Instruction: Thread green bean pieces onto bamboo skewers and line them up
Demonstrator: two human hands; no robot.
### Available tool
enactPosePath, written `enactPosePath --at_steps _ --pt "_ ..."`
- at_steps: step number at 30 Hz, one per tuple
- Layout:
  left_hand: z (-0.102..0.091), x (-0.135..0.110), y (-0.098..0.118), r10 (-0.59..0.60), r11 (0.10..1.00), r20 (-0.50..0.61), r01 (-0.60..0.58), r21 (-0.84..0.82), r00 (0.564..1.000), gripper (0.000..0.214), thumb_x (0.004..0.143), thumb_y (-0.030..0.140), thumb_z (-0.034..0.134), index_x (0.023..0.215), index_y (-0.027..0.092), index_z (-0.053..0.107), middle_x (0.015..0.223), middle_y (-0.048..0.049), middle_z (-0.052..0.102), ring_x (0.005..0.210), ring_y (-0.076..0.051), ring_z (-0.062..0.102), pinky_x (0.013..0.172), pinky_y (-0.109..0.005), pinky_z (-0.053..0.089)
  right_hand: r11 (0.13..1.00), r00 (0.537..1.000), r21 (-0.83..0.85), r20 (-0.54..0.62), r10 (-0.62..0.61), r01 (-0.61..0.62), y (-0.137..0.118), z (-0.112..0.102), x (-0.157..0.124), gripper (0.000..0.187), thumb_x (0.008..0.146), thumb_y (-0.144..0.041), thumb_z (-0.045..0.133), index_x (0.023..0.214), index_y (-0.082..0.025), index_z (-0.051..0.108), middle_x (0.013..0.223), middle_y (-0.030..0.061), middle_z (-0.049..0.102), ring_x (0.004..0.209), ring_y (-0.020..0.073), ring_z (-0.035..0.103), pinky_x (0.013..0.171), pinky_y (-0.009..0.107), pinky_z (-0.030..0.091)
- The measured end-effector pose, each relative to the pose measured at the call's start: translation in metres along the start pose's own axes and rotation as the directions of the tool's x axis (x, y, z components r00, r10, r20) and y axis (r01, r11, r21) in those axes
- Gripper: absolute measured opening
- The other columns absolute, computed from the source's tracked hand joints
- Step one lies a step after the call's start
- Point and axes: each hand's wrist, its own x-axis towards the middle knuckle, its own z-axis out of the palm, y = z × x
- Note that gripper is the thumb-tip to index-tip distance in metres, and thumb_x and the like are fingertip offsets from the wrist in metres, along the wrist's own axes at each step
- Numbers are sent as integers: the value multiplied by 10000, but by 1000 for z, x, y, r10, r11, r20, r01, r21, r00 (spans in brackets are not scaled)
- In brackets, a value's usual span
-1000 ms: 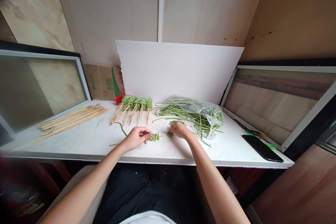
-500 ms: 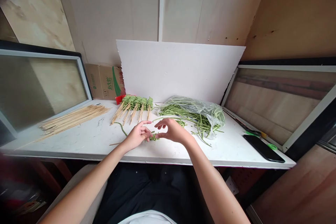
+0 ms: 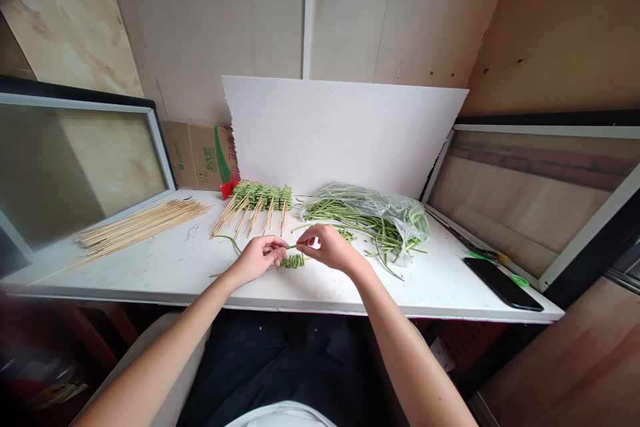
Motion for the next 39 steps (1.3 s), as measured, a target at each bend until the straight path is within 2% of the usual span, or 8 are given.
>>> enactPosePath --at_steps 4,10,14,21,25,32,36,39 --pt "3 -1 5 16 999 -48 -14 42 999 226 906 338 672 1004 146 738 891 -95 768 643 -169 658 637 -302 542 1000 1000 -20 6 -19 19 1 3 0 161 946 -353 728 994 -216 797 933 66 781 851 208 698 746 307 522" --pt "6 -3 11 64 995 -53 -60 77 997 201 902 319 673 983 156 758 846 -72 757 613 -158 642 640 -298 526 999 999 9 -20 -43 44 0 10 2 244 921 -464 777 975 -227 794 899 65 760 844 205 680 732 305 509" --pt "7 -4 13 98 993 -56 -94 68 994 210 908 341 683 978 158 760 839 -63 752 601 -149 629 623 -287 515 998 994 14 -94 -62 64 -1 11 2 239 916 -462 785 962 -227 785 897 69 744 862 213 662 726 309 501" --pt "7 -5 15 100 993 -58 -97 65 993 203 915 346 692 955 160 761 827 -61 764 582 -148 632 616 -288 529 995 989 4 -110 -97 98 -3 14 4 65 956 -286 747 915 -237 759 882 50 738 874 213 625 769 329 493" --pt "6 -8 20 162 984 -12 -161 83 987 253 969 371 639 949 161 778 838 -77 776 726 -189 714 731 -311 574 998 995 16 -84 -58 60 0 16 4 113 995 -183 639 947 -231 730 891 48 745 885 213 617 756 321 492" --pt "5 -8 22 175 976 -35 -168 140 984 282 929 440 720 990 179 803 915 -85 803 814 -212 741 823 -333 585 997 991 33 -114 -65 69 1 16 4 59 975 -261 696 948 -228 737 919 57 749 899 213 635 778 327 503" --pt "3 -8 21 161 979 -69 -150 140 985 323 918 439 734 1105 179 778 876 -72 787 812 -207 734 851 -343 593 993 984 42 -148 -101 108 1 16 4 91 969 -320 724 954 -235 754 901 61 742 869 217 629 772 339 506" --pt "0 -8 22 162 977 -84 -148 152 983 288 909 421 743 1069 184 777 897 -77 782 862 -218 731 840 -340 597 993 987 41 -125 -101 107 1 16 4 106 976 -339 719 956 -244 762 893 63 735 860 220 627 765 346 507"
